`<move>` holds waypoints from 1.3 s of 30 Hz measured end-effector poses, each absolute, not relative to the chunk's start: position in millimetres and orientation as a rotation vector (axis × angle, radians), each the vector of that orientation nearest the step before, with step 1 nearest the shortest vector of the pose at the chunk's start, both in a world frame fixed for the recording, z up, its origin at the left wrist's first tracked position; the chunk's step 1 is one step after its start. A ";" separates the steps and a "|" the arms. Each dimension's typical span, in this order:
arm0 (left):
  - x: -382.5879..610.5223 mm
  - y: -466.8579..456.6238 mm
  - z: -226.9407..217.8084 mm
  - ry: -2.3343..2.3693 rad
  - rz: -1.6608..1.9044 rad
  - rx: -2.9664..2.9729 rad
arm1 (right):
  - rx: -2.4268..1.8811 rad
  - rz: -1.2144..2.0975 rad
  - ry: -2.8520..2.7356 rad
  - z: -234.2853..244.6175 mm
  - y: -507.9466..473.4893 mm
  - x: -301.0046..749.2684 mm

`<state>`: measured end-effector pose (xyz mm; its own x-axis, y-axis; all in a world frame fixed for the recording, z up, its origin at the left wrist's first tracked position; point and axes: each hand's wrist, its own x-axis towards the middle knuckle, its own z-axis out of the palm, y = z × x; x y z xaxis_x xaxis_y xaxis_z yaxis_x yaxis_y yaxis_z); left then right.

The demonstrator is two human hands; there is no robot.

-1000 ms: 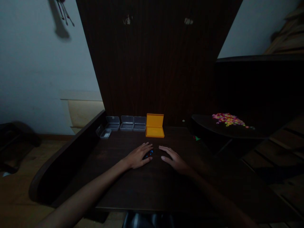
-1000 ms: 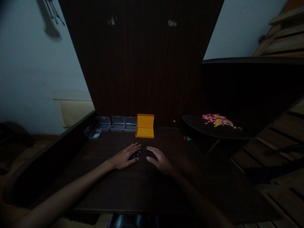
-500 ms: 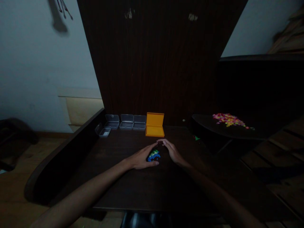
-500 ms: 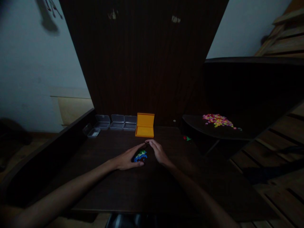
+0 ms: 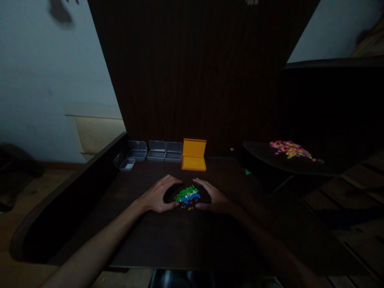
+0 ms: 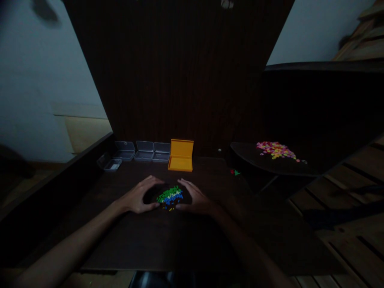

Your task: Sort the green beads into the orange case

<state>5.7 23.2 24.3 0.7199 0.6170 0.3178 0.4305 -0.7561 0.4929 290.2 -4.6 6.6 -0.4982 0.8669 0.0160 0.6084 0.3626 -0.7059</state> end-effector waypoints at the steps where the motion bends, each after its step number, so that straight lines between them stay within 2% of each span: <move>1: 7.4 22.8 25.4 0.784 0.627 2.582 | -1.303 0.924 -2.279 7.1 -6.3 288.7; 15: 7.9 33.9 14.4 0.810 0.636 2.705 | -1.281 0.920 -2.251 -2.5 -9.1 280.8; 22: 5.6 39.7 6.0 0.858 0.680 2.532 | -1.184 0.849 -2.201 -3.3 -4.9 290.0; 30: 1.6 40.4 1.6 0.883 0.694 2.409 | -1.179 0.612 -2.269 2.6 -1.9 296.7; 39: -5.1 22.1 5.3 0.854 0.626 2.492 | -1.086 0.624 -2.190 0.8 -1.1 295.6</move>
<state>-5.1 22.1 5.3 0.7083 0.6510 0.2728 0.4566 -0.7174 0.5262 295.6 -1.1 0.8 -0.4782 0.8216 0.3102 0.5349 0.5526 -0.6392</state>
